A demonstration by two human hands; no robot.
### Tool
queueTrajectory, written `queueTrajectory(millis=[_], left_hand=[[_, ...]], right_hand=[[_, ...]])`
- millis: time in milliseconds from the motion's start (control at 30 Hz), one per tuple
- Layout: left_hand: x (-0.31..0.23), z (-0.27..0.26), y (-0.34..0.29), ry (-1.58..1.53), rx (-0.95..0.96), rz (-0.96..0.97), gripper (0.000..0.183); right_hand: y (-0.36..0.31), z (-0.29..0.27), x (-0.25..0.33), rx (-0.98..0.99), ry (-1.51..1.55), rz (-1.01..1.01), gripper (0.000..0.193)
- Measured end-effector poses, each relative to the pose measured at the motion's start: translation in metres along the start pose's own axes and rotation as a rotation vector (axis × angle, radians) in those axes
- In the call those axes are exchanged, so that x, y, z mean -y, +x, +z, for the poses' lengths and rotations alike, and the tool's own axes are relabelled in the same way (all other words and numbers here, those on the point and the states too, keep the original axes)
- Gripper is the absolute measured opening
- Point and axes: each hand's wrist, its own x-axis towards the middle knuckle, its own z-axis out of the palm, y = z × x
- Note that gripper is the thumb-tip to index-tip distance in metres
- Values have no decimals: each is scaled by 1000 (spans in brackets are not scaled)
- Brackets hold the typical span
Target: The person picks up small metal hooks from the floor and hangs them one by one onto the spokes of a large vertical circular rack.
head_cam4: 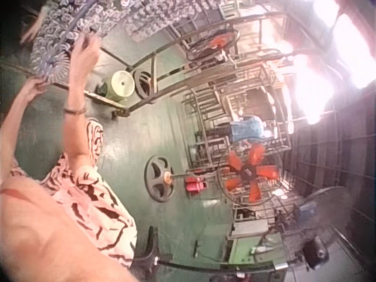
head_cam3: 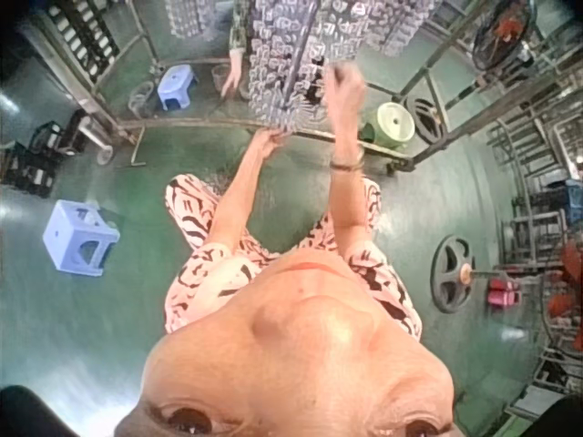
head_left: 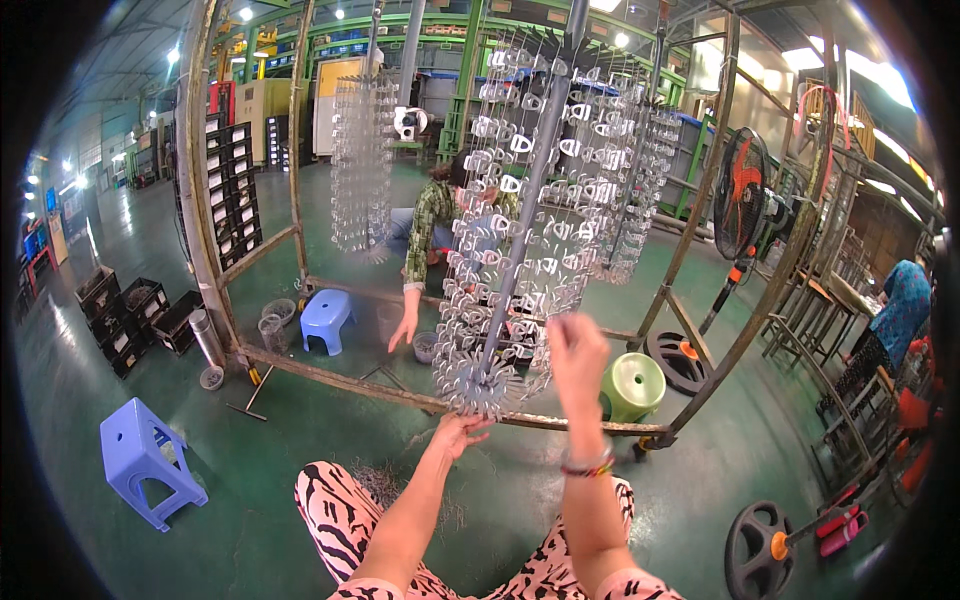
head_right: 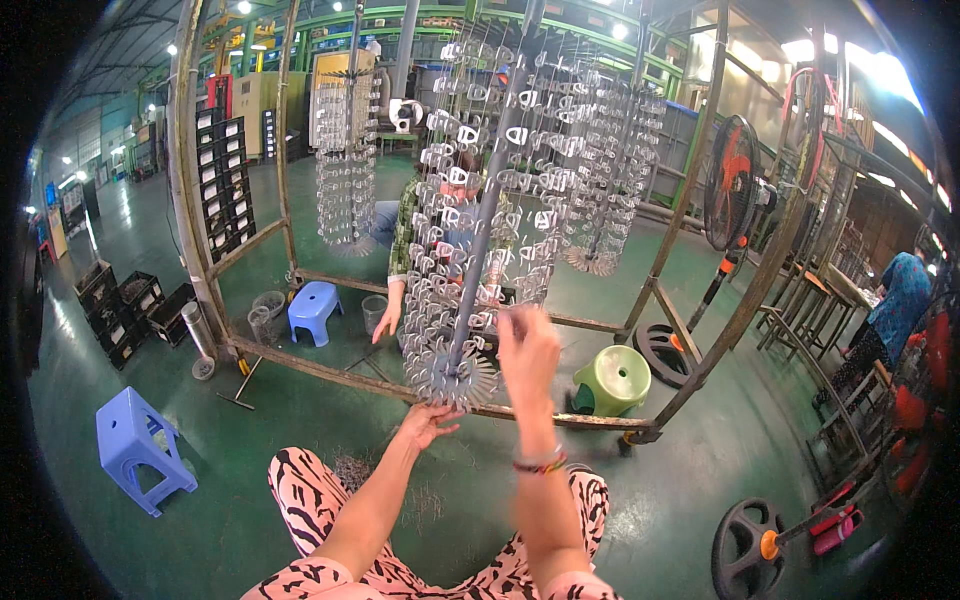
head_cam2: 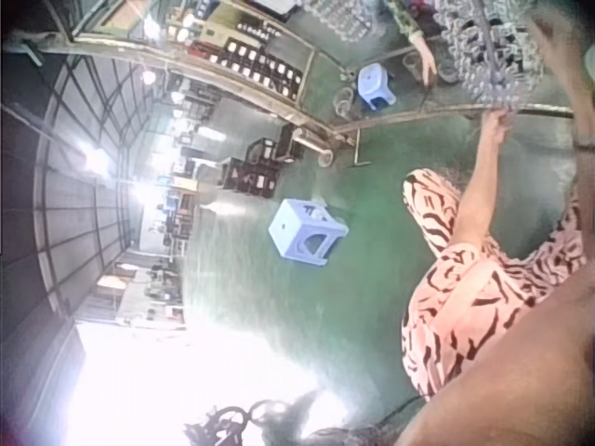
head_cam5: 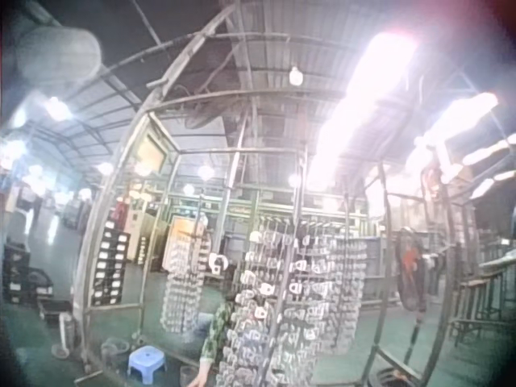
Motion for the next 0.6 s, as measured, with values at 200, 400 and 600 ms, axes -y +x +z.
queueTrajectory(millis=[200,400,600], left_hand=[[8,1,9,-10,13,-19,20],[1,4,4,-1,4,-41,14],[0,-3,2,-2,-12,-21,21]], right_hand=[[136,-1,48,-130,-1,-327,22],[164,9,35,42,-52,-152,23],[169,-1,54,266,69,156,22]])
